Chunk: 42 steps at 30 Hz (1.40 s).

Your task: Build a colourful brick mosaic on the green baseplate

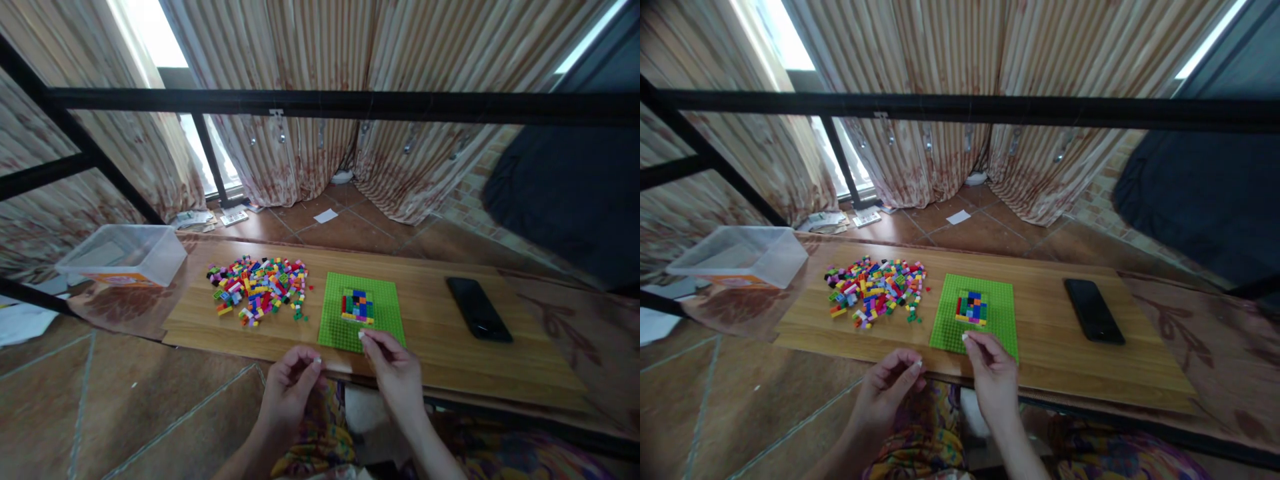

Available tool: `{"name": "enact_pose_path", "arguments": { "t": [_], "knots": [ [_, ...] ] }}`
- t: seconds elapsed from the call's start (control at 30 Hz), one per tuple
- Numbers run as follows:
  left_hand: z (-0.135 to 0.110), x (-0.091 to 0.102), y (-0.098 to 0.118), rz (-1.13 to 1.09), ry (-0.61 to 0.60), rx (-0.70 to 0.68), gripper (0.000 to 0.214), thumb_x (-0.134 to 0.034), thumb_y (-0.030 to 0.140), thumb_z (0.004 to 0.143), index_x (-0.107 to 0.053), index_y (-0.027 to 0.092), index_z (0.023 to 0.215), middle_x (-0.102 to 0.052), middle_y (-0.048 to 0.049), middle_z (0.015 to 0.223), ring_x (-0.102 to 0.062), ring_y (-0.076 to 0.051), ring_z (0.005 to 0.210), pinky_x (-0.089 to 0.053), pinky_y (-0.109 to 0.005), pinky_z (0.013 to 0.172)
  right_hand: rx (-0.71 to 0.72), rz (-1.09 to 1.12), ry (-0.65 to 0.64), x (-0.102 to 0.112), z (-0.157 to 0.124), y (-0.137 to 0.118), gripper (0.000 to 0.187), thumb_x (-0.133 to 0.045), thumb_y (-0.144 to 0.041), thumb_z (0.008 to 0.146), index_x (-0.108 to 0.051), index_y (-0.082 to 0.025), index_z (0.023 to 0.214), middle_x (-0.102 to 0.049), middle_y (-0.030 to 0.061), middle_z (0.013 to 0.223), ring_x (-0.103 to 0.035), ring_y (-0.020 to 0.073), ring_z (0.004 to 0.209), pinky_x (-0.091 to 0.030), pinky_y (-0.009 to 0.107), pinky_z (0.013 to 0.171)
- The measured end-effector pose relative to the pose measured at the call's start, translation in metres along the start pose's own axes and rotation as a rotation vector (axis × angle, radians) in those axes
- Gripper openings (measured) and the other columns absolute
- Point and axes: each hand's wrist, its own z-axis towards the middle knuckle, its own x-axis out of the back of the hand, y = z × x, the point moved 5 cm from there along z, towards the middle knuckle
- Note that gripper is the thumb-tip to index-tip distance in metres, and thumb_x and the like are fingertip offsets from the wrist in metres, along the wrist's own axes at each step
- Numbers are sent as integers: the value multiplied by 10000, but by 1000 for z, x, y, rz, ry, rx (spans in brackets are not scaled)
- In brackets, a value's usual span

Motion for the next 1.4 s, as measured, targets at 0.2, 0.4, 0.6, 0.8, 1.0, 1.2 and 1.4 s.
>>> {"name": "enact_pose_path", "arguments": {
  "t": [0.2,0.4,0.6,0.8,1.0,1.2,1.4],
  "knots": [
    [1,4,-11,16,-28,-14,227,-709,365,738,-637,159,799,-568,20,670,-524,-88,618,-433,-177,577,289,-382,-59,1,63,-8,254,-538,-371,855,-716,-190,863,-676,65,868,-619,191,830,-471,320,771],
    [5,11,-18,-20,0,11,223,-724,337,723,-694,180,879,-636,14,716,-537,-83,626,-417,-164,579,394,-749,-181,-22,106,-5,240,-509,-287,866,-727,-200,818,-667,66,862,-608,191,796,-459,330,767],
    [10,21,-26,-55,53,58,267,-766,344,658,-741,174,863,-694,-20,768,-560,-107,667,-436,-182,623,395,-960,-304,-32,118,0,199,-550,-245,849,-741,-209,803,-659,55,851,-604,182,781,-434,310,749],
    [13,23,-28,-34,34,85,306,-756,380,665,-732,157,873,-660,-16,703,-525,-104,622,-412,-189,586,375,-989,-367,-34,126,2,179,-577,-215,807,-746,-225,749,-668,38,811,-595,166,740,-409,290,704],
    [13,25,-33,-28,16,94,310,-747,392,681,-723,158,883,-667,-26,741,-542,-124,667,-426,-207,619,364,-968,-352,-35,132,0,172,-592,-221,768,-741,-239,685,-682,35,763,-603,178,705,-419,304,675],
    [14,25,-31,-18,8,90,280,-742,379,695,-716,158,865,-653,-14,721,-527,-108,638,-412,-192,593,348,-916,-341,-35,134,0,129,-625,-215,716,-727,-243,643,-696,22,715,-615,181,672,-432,306,644],
    [15,23,-26,-40,7,74,276,-742,379,691,-689,161,852,-648,-5,712,-532,-101,632,-402,-184,579,310,-851,-333,-34,136,3,104,-633,-202,694,-716,-235,640,-704,12,674,-626,174,637,-438,292,607]
  ]
}}
